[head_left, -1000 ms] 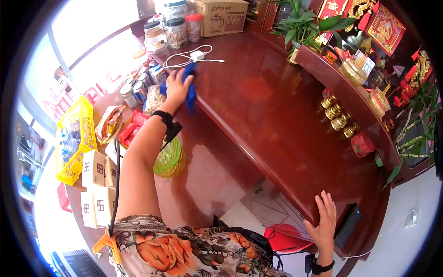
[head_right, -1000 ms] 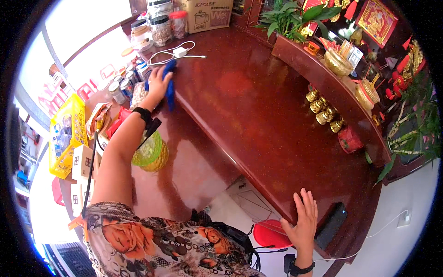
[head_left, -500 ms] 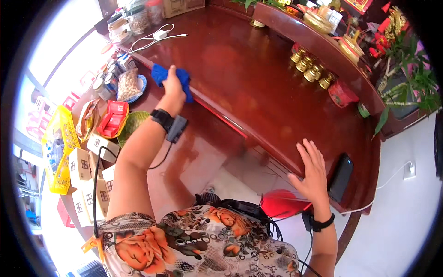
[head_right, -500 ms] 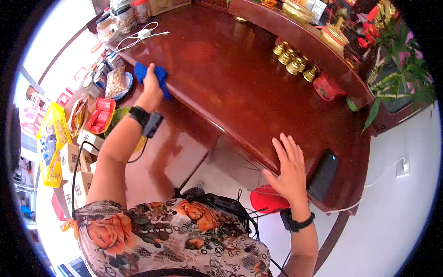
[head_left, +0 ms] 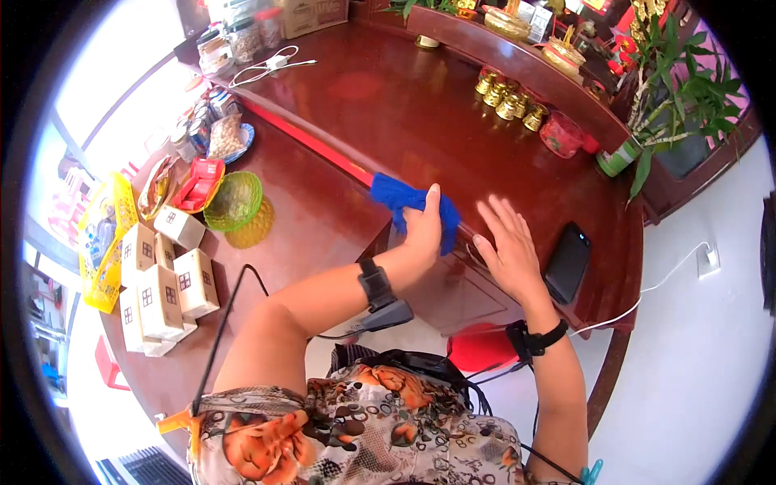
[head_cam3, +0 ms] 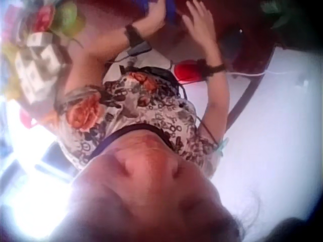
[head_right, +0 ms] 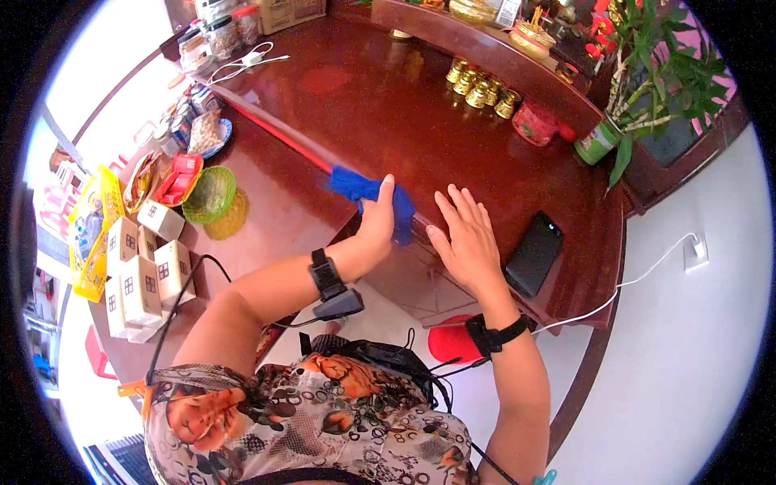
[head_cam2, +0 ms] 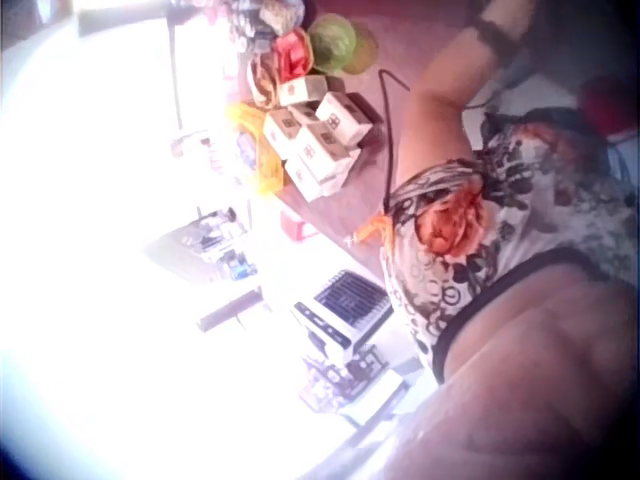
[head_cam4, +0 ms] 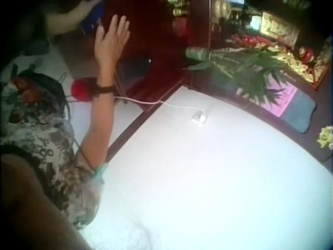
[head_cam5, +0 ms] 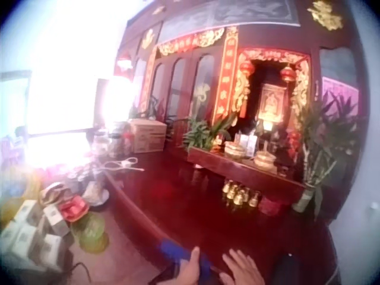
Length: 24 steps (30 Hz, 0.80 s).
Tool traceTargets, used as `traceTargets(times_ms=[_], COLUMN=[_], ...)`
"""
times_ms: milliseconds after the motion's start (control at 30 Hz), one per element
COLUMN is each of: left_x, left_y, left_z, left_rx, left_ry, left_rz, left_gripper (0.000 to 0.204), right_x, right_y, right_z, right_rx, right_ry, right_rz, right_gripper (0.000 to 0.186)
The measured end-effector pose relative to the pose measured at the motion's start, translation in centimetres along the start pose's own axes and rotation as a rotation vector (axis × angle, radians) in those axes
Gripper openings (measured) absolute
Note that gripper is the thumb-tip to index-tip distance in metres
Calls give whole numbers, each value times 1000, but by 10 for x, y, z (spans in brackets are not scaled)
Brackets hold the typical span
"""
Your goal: The person wipes a wooden altar surface with a cloth and removes items from a drawer to wipe them, including a cylinder, several plastic packets, and a small red box containing money.
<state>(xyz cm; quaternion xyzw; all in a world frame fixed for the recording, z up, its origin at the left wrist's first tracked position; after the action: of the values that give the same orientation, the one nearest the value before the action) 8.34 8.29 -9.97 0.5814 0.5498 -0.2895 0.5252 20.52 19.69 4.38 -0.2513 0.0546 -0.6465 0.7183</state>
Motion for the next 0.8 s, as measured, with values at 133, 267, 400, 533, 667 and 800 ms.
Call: traceTargets(times_ms=[133, 267, 400, 533, 667, 800], left_x=[-5, 5, 35, 55, 69, 41], left_y=[-16, -52, -51, -77, -12, 32], left_z=[2, 18, 13, 70, 53, 72], left_rx=[48, 53, 197, 265, 479, 616], left_ry=[-96, 36, 74, -239, -117, -312], left_rz=[-98, 73, 29, -167, 313, 515], left_gripper=[86, 94, 97, 61, 36, 31], right_x=[-10, -5, -13, 15, 39, 62], right_y=[6, 2, 6, -6, 52, 77], right_z=[1, 0, 10, -3, 13, -23], right_rx=[-4, -27, -49, -103, -76, 117], right_ry=[1, 18, 36, -16, -156, -492], right_rz=[11, 18, -11, 39, 233, -163], right_gripper=[55, 55, 55, 51, 41, 59])
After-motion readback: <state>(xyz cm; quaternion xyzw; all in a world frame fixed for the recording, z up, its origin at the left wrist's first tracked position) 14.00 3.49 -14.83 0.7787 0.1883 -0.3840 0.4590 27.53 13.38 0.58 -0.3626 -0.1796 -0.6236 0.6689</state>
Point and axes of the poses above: each hand's wrist, its own y-axis away from the middle knuckle, its own z-axis out of the back of the hand, x = y × z, the point moved 8 cm from there along -y, towards the middle knuckle, and after that the axes turned 8 degrees about -x, right-handed, at the moved point
